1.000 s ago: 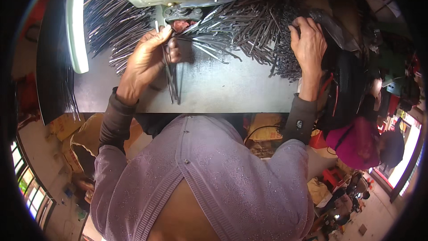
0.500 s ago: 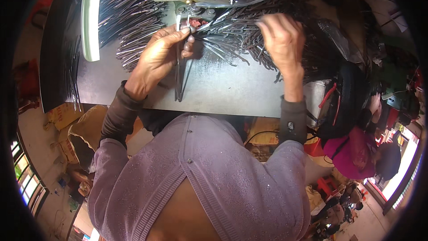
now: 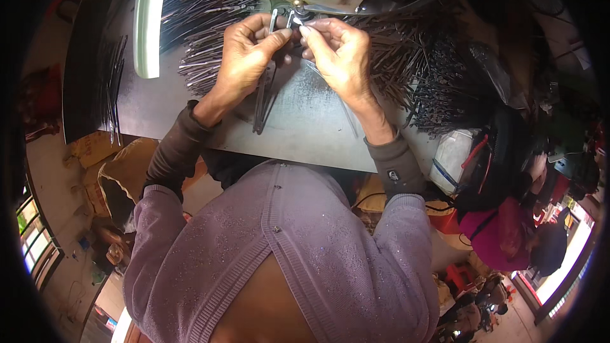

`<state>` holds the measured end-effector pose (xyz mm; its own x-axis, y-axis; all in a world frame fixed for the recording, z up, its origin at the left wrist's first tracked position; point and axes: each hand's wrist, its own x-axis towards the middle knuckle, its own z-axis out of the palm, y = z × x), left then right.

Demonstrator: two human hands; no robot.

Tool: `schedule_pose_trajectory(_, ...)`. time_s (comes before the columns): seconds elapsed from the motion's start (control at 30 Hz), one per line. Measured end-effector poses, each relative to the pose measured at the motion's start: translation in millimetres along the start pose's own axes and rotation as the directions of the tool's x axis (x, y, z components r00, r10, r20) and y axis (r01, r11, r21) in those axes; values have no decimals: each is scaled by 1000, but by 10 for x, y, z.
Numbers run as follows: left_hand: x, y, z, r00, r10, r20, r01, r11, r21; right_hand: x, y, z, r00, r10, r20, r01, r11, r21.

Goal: The person is manually inserting and securing metal strips into a metal frame, likely as part of industrial brush or wiper assembly.

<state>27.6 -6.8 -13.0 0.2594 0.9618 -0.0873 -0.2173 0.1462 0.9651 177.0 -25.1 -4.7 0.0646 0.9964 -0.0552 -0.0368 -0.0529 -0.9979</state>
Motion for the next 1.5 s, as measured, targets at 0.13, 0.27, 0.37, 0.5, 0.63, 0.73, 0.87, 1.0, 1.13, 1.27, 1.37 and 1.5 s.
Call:
schedule_pose_trajectory(0.13, 10, 5, 9, 1000, 4, 12, -4, 1000, -3, 22, 0, 10, 1000, -3, -14, 3, 998, -59)
schedule_pose_trajectory(0.27, 18, 20, 36, 999, 34, -22, -36, 994, -99, 39, -17, 39, 998, 53, -23, -54, 998, -42)
schedule_pose_trajectory(0.37, 21, 28, 40, 1000, 22, -18, -24, 992, -126, 45, 23, 38, 1000, 22, -5, -22, 1000, 17)
schedule_pose_trajectory(0.5, 29, 52, 67, 1000, 0, -29, -5, 990, -141, 30, 22, 66, 997, 78, 11, -79, 988, 130)
schedule_pose_trajectory(0.63, 97, 24, 56, 997, 74, 12, -74, 997, -14, 61, 92, 50, 993, 115, -15, -105, 947, 303)
schedule_pose_trajectory(0.73, 129, 8, 74, 994, 106, 21, -107, 994, 14, 93, 107, 68, 994, 99, -36, -78, 920, 385)
schedule_pose_trajectory(0.87, 110, 9, 73, 998, 63, -14, -64, 996, -61, 79, 132, 49, 993, 111, -43, -86, 920, 382)
schedule_pose_trajectory(1.0, 101, 46, 92, 999, 50, 11, -50, 999, -11, 89, 157, 36, 994, 106, -5, -97, 923, 373)
schedule_pose_trajectory(1.13, 122, 36, 82, 997, 76, 9, -75, 995, -64, 93, 123, 63, 993, 99, -62, -68, 920, 385)
schedule_pose_trajectory(1.27, 124, 53, 98, 996, 83, 15, -82, 996, -28, 94, 138, 56, 994, 105, -17, -90, 917, 388)
schedule_pose_trajectory(1.37, 136, 66, 108, 997, 70, 21, -68, 995, -77, 101, 142, 52, 995, 99, -34, -77, 915, 396)
schedule_pose_trajectory(1.5, 156, 26, 99, 997, 77, 19, -76, 997, -30, 101, 162, 60, 995, 95, -40, -70, 908, 412)
